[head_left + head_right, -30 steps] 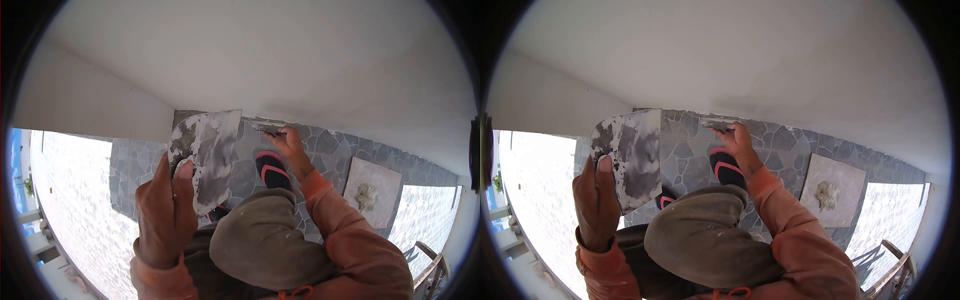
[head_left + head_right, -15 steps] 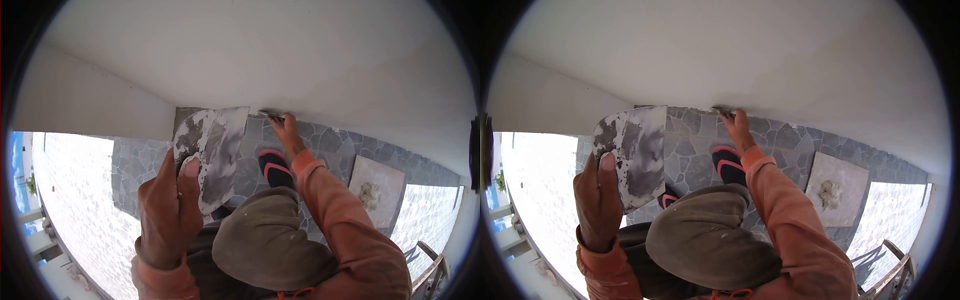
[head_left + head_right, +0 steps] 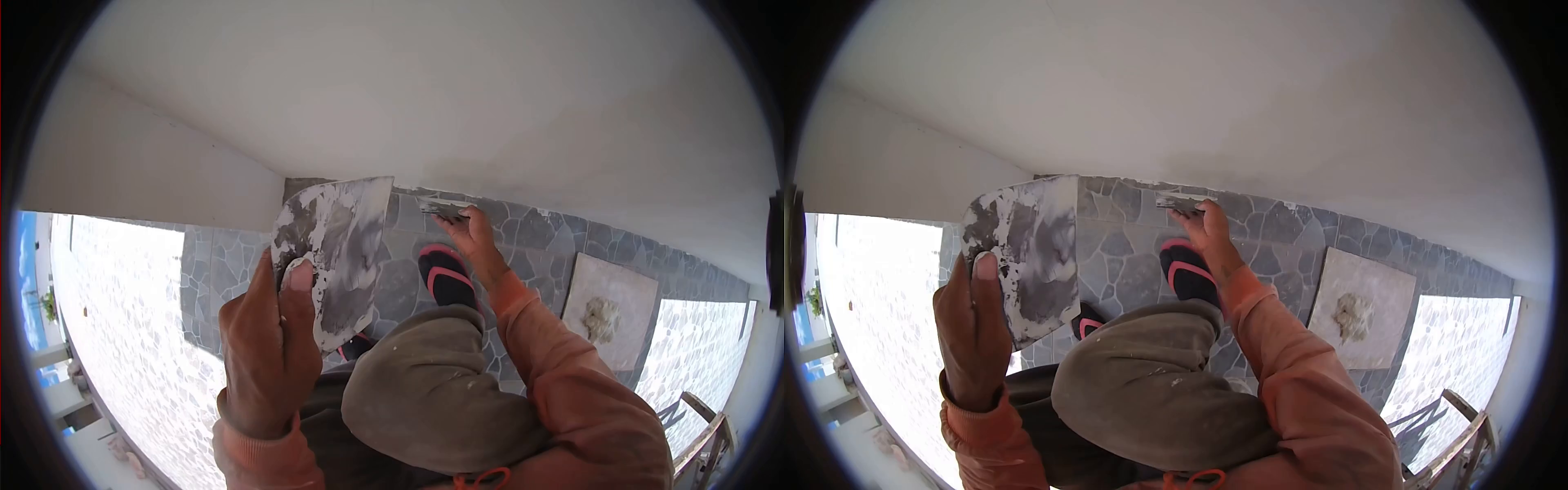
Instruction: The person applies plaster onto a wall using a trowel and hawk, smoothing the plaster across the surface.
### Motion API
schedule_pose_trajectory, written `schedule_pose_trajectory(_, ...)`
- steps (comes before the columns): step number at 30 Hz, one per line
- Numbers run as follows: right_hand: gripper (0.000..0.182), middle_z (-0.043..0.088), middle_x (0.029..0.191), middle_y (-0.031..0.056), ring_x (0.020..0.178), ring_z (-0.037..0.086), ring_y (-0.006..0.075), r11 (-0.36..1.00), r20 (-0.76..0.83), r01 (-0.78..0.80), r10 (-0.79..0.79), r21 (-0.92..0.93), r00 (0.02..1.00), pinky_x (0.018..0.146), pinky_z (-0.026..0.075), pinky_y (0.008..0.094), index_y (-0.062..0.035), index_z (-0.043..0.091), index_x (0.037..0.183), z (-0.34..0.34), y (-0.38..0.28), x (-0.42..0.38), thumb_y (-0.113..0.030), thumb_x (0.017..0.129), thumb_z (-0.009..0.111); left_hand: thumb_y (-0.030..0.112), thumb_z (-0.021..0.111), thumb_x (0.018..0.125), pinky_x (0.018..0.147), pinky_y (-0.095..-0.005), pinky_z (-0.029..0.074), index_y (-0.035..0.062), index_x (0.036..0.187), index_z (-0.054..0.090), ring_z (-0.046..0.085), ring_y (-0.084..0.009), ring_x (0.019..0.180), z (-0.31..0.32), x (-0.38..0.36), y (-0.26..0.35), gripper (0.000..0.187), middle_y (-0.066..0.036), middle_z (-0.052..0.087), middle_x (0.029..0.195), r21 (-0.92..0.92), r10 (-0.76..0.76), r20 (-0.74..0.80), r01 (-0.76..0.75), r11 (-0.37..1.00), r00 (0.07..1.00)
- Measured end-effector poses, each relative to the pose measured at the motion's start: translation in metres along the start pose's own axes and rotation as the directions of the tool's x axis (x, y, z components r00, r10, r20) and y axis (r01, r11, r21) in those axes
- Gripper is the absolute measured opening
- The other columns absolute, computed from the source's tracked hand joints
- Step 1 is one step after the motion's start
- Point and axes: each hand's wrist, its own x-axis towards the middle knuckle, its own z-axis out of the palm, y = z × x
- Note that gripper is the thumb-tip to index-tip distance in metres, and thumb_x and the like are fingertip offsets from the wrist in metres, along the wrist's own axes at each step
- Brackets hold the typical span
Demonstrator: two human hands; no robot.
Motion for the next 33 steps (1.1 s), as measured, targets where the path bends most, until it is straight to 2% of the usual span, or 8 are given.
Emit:
schedule_pose_trajectory(5, 0.043, 0.039, 0.128, 0.0259, 0.123, 0.039, 0.0435, 0.999, -0.117, 0.042, -0.043, -0.017, 0.992, 0.106, 0.031, 0.0621, 0.0074, 0.037, 0.124, -0.004, 0.0, 0.04, 0.003, 0.081, 0.04, 0.003, 0.05, 0.093, 0.042, -0.0321, 0.037, -0.0168, 0.105, 0.052, 0.053, -0.0245, 0.042, 0.001, 0.0, -0.005, 0.023, -0.017, 0.053, 0.055, 0.018, 0.016, -0.017, -0.015, 1.0, 1.0)
schedule_pose_trajectory(11, 0.035, 0.046, 0.124, 0.0233, 0.118, 0.045, 0.039, 0.974, 0.172, 0.134, -0.102, -0.184, 0.98, 0.103, 0.037, 0.0558, 0.0075, 0.044, 0.119, -0.027, -0.009, 0.082, -0.003, 0.086, 0.042, 0.004, 0.052, 0.092, 0.042, -0.0332, 0.039, -0.0184, 0.105, 0.051, 0.056, -0.0268, 0.043, 0.004, 0.002, -0.008, 0.026, -0.019, 0.054, 0.056, 0.021, 0.034, -0.038, -0.033, 0.999, 0.999)
schedule_pose_trajectory(14, 0.034, 0.045, 0.125, 0.0233, 0.116, 0.046, 0.0394, 0.926, 0.278, 0.252, -0.172, -0.281, 0.945, 0.104, 0.037, 0.0541, 0.0079, 0.044, 0.118, -0.041, -0.008, 0.099, -0.003, 0.086, 0.044, 0.004, 0.051, 0.093, 0.042, -0.0335, 0.038, -0.0178, 0.106, 0.051, 0.054, -0.0264, 0.042, 0.003, 0.001, -0.007, 0.026, -0.018, 0.054, 0.056, 0.012, 0.043, -0.036, -0.043, 0.999, 0.998)
schedule_pose_trajectory(17, 0.034, 0.045, 0.125, 0.0241, 0.116, 0.046, 0.0397, 0.995, 0.066, 0.098, -0.098, 0.005, 0.993, 0.105, 0.038, 0.0527, 0.0102, 0.044, 0.117, 0.027, -0.016, 0.044, -0.001, 0.085, 0.046, 0.005, 0.05, 0.093, 0.042, -0.0331, 0.037, -0.0156, 0.109, 0.052, 0.053, -0.0256, 0.042, 0.0, -0.001, -0.003, 0.026, -0.017, 0.054, 0.056, 0.007, 0.022, -0.015, -0.022, 1.0, 1.0)
schedule_pose_trajectory(23, 0.038, 0.042, 0.124, 0.0256, 0.12, 0.042, 0.0426, 0.994, 0.248, 0.095, -0.078, -0.059, 0.966, 0.104, 0.037, 0.0583, 0.0095, 0.04, 0.118, 0.109, -0.033, -0.043, 0.002, 0.08, 0.042, 0.005, 0.048, 0.094, 0.043, -0.0314, 0.036, -0.011, 0.11, 0.053, 0.05, -0.0216, 0.042, -0.003, -0.002, 0.001, 0.023, -0.014, 0.052, 0.055, 0.004, -0.02, -0.016, 0.02, 1.0, 1.0)
schedule_pose_trajectory(26, 0.044, 0.038, 0.129, 0.0268, 0.124, 0.038, 0.0433, 0.986, 0.25, 0.085, -0.046, -0.146, 0.967, 0.105, 0.037, 0.0571, 0.0113, 0.036, 0.121, 0.1, -0.039, -0.066, 0.003, 0.078, 0.043, 0.005, 0.047, 0.095, 0.043, -0.0309, 0.035, -0.0099, 0.11, 0.054, 0.049, -0.0195, 0.042, -0.006, -0.001, 0.0, 0.022, -0.013, 0.051, 0.055, -0.006, -0.025, -0.012, 0.025, 1.0, 1.0)
schedule_pose_trajectory(29, 0.043, 0.038, 0.129, 0.0263, 0.124, 0.038, 0.0452, 0.981, 0.088, 0.026, -0.009, -0.193, 0.996, 0.104, 0.035, 0.0604, 0.0101, 0.037, 0.121, 0.054, -0.027, -0.048, 0.004, 0.079, 0.038, 0.005, 0.047, 0.095, 0.043, -0.0304, 0.035, -0.0094, 0.11, 0.054, 0.048, -0.0185, 0.042, -0.001, -0.003, -0.005, 0.022, -0.013, 0.051, 0.055, 0.0, 0.011, -0.056, -0.011, 1.0, 0.998)
schedule_pose_trajectory(33, 0.044, 0.037, 0.13, 0.0263, 0.125, 0.036, 0.0458, 0.995, 0.017, -0.014, 0.016, -0.099, 1.0, 0.105, 0.032, 0.0626, 0.0094, 0.036, 0.123, -0.015, -0.018, 0.015, 0.004, 0.079, 0.038, 0.005, 0.048, 0.095, 0.043, -0.0304, 0.035, -0.01, 0.111, 0.054, 0.049, -0.0185, 0.043, 0.001, -0.003, -0.005, 0.023, -0.013, 0.053, 0.056, 0.005, 0.003, -0.032, -0.003, 1.0, 0.999)
